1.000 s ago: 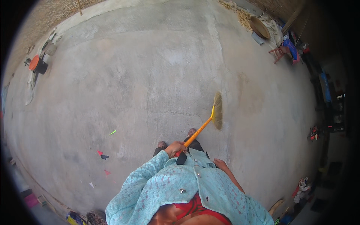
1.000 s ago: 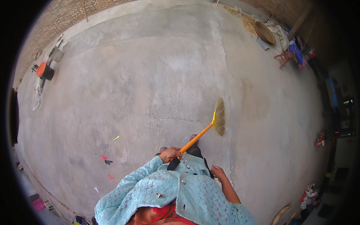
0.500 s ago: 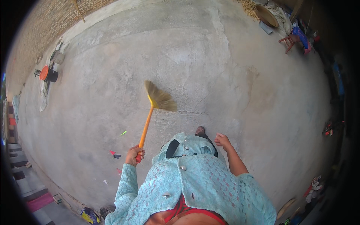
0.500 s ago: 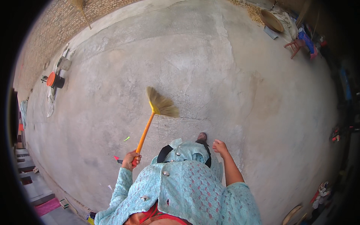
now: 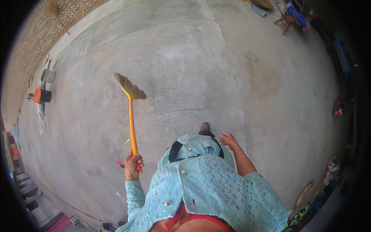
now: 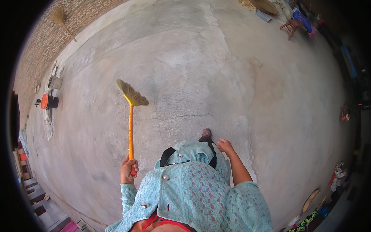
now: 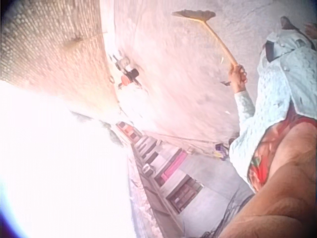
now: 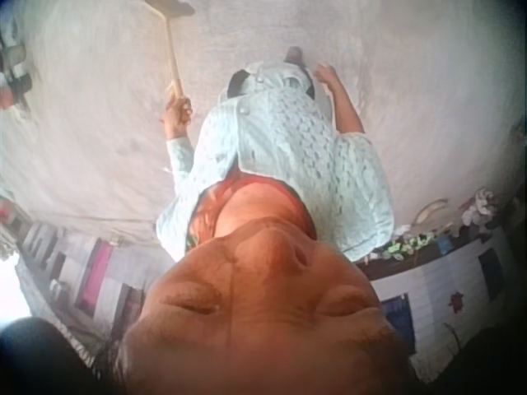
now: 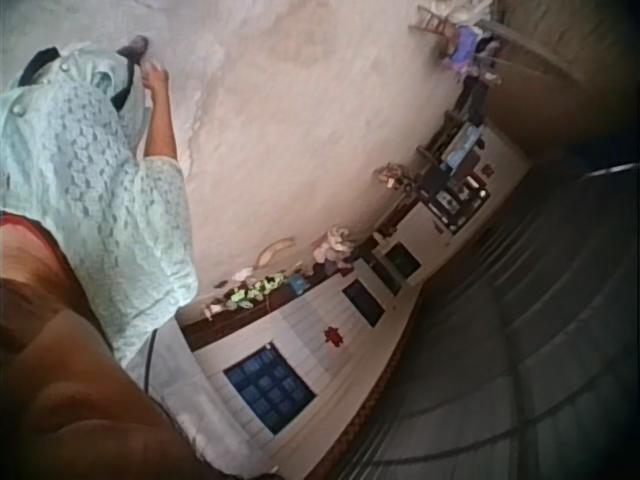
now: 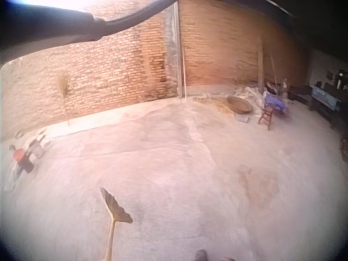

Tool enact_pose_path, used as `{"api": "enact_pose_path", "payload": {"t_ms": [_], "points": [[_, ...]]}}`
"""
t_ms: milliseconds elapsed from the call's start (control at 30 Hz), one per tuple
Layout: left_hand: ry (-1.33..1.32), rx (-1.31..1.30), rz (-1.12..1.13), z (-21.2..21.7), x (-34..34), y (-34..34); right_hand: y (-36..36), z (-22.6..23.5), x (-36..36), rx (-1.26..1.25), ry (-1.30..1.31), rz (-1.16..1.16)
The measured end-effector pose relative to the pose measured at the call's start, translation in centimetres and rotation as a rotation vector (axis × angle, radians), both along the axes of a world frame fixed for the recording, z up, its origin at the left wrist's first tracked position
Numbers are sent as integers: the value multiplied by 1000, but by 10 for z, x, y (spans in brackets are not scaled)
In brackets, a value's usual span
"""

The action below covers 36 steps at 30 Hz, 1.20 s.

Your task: The person sweeps a concrete courtyard using a yellow broom, moving debris and small pieces of paper across the floor. The person walks around the area, sweeping near a basket of round objects and along a brick wall.

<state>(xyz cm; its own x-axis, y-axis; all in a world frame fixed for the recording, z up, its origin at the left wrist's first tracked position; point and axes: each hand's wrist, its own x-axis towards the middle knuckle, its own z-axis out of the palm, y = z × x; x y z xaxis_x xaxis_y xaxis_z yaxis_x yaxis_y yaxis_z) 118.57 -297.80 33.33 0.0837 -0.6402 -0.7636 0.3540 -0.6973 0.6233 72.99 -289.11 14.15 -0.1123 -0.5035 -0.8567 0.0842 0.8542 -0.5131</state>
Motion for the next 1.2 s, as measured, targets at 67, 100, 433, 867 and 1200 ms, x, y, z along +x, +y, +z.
{"api": "enact_pose_path", "payload": {"t_ms": [67,100,433,867,1200], "points": [[65,2,-61,3,-20,-11,7,-4,-3,-2,-27,-68],[103,8,-97,2,-29,-17,10,-6,-3,-3,-41,-102],[412,231,-392,-48,-146,-81,36,-4,-18,45,-13,-199],[499,502,-135,-88,-149,-82,39,-17,-79,38,-46,-270],[128,268,186,-48,-91,-71,-62,-45,-122,31,-4,-14]]}}
